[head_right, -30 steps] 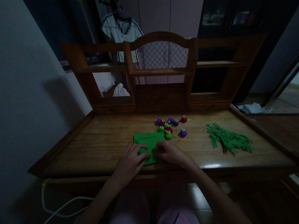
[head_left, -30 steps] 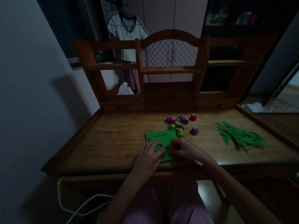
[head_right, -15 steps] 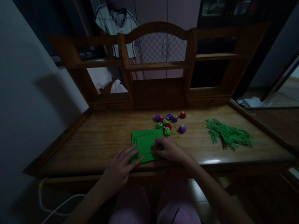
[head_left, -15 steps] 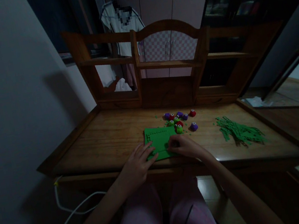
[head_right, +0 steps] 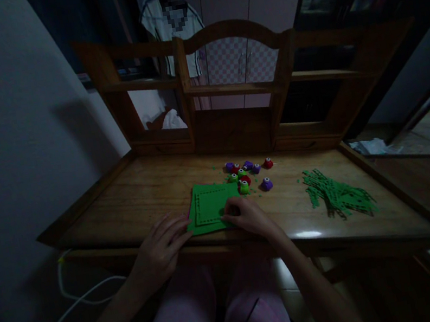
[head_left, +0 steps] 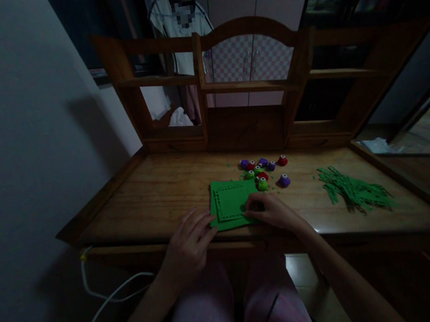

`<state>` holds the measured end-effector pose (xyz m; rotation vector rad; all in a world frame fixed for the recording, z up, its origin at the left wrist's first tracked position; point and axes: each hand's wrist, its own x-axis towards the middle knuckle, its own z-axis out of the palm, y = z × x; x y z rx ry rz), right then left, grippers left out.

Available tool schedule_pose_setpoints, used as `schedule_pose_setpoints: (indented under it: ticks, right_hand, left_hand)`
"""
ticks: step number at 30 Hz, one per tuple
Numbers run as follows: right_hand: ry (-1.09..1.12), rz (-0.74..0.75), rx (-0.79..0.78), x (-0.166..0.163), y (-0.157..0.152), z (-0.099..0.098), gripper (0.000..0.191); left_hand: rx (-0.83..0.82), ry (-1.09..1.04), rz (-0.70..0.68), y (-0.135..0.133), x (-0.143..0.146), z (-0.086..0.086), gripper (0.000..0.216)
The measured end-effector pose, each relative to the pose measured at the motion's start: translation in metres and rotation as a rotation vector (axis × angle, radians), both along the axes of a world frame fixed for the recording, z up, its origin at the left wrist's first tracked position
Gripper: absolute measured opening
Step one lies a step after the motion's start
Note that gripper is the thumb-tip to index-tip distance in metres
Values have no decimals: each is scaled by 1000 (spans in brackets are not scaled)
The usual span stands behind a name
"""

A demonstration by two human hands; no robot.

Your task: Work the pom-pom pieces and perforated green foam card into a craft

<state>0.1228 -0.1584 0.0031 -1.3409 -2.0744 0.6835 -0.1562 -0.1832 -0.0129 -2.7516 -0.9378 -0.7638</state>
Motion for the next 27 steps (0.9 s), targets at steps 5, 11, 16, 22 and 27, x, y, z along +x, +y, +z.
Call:
schedule_pose_setpoints:
  ticks: [5, 11, 16, 22, 27]
  right_hand:
    - [43, 10, -20, 1, -2, 1, 12]
    - [95, 45, -114, 9, 3, 0, 16]
    - [164, 116, -209, 22, 12, -5, 17]
    - [224, 130, -250, 24, 11, -5, 21]
    - [149, 75, -146, 19, 6, -4, 19]
  left_hand:
    - [-61, -160, 80, -4, 22, -2, 35]
    - [-76, -18, 31, 3, 33, -6, 42]
    - [-55, 12, 35, 2, 30, -16, 49]
    - [-86, 57, 0, 0, 32, -14, 50]
    - [-72, 66, -19, 1, 31, -15, 50]
